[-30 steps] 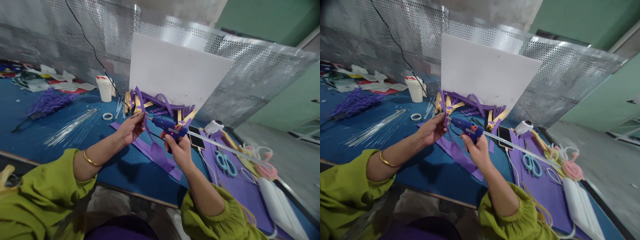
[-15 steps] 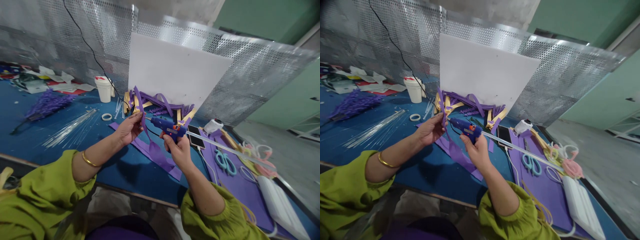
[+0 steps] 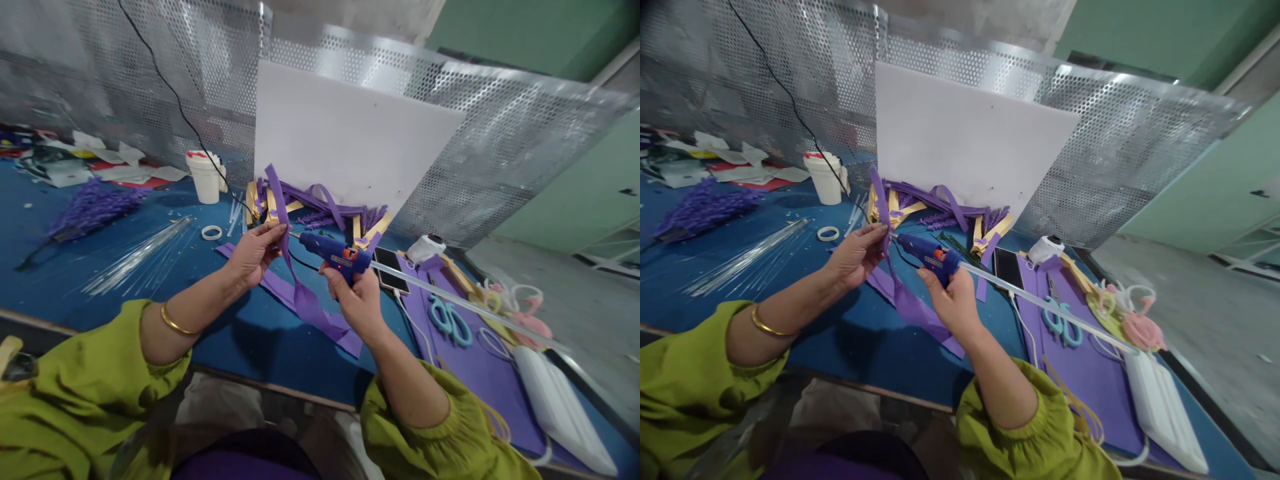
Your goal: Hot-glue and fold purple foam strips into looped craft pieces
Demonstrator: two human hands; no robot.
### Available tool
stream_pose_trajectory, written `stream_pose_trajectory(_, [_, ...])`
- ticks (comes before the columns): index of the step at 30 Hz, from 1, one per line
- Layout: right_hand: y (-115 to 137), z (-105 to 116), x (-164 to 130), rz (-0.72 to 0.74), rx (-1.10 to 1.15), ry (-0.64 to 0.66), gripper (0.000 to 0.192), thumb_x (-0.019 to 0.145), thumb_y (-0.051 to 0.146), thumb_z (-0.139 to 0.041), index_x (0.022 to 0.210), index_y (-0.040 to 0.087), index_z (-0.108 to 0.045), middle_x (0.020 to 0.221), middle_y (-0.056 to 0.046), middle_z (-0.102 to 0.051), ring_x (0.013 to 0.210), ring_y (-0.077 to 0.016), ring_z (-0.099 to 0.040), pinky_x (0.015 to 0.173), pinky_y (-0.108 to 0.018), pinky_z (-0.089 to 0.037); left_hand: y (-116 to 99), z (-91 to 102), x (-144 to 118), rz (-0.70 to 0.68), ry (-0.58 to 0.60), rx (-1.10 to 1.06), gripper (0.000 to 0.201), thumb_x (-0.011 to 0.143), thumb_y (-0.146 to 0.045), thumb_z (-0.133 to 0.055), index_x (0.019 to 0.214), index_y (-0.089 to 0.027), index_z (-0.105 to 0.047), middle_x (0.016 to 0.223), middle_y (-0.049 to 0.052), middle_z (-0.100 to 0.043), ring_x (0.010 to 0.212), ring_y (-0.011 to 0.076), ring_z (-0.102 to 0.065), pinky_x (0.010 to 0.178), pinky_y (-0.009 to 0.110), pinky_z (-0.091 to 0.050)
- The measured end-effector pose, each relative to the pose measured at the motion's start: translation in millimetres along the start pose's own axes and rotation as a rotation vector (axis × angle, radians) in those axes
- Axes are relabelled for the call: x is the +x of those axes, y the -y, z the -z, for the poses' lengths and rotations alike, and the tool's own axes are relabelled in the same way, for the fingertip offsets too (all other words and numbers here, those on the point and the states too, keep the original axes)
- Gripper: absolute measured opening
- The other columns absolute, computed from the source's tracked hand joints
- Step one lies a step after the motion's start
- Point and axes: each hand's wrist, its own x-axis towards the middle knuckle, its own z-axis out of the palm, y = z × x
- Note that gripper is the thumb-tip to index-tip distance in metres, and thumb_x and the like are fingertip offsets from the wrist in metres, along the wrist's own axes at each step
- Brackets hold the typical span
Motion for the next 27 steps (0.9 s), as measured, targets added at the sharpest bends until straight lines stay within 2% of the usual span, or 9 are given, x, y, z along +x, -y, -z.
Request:
stream_pose_trajectory(3, [0.6, 0.1, -0.6, 0.062, -0.093, 0.016, 0.025, 0.086, 0.045, -0.068, 0.086, 0.02, -0.067, 0.075, -0.003, -0.064, 0.061, -0.0143, -0.053, 0.055, -0.028, -0.043, -1.0, -1.1, -0.7, -0.051, -0.036, 0.005, 0.019, 0.064, -0.017, -0.087, 0.071, -0.016, -0.07, 0.064, -0.003, -0.067, 0.053, 0.0059, -0.058, 0.046, 0.015, -0.043])
stream_pose_trajectory(7, [-0.7, 0.8, -1.2, 0.076, -0.137, 0.022, 0.026, 0.086, 0.046, -0.068, 0.089, 0.021, -0.068, 0.071, -0.002, -0.063, 0.061, -0.0158, -0.055, 0.053, -0.028, -0.042, -1.8, -1.7, -1.4, -0.068, -0.064, 0.014, 0.019, 0.065, -0.018, -0.086, 0.073, -0.017, -0.069, 0.065, -0.003, -0.068, 0.054, 0.0064, -0.059, 0.048, 0.016, -0.042])
stream_pose_trajectory(15, [-6.7, 3.2, -2.1, 0.097, -0.177, 0.014, 0.023, 0.085, 0.044, -0.071, 0.092, 0.022, -0.07, 0.072, -0.003, -0.065, 0.062, -0.0174, -0.058, 0.055, -0.029, -0.044, 0.9, 0.1, 0.3, -0.154, -0.059, 0.056, 0.022, 0.061, -0.021, -0.088, 0.071, -0.016, -0.069, 0.067, -0.003, -0.067, 0.057, 0.0065, -0.057, 0.049, 0.016, -0.04])
stream_pose_trajectory(27, [-2.6, 2.6, -2.5, 0.106, -0.201, -0.005, 0.023, 0.087, 0.044, -0.068, 0.095, 0.022, -0.069, 0.069, -0.002, -0.062, 0.06, -0.0168, -0.056, 0.056, -0.029, -0.043, 0.2, -0.3, -1.2, -0.135, -0.017, 0.08, 0.02, 0.06, -0.021, -0.088, 0.069, -0.014, -0.072, 0.064, -0.001, -0.065, 0.055, 0.0064, -0.053, 0.051, 0.017, -0.04])
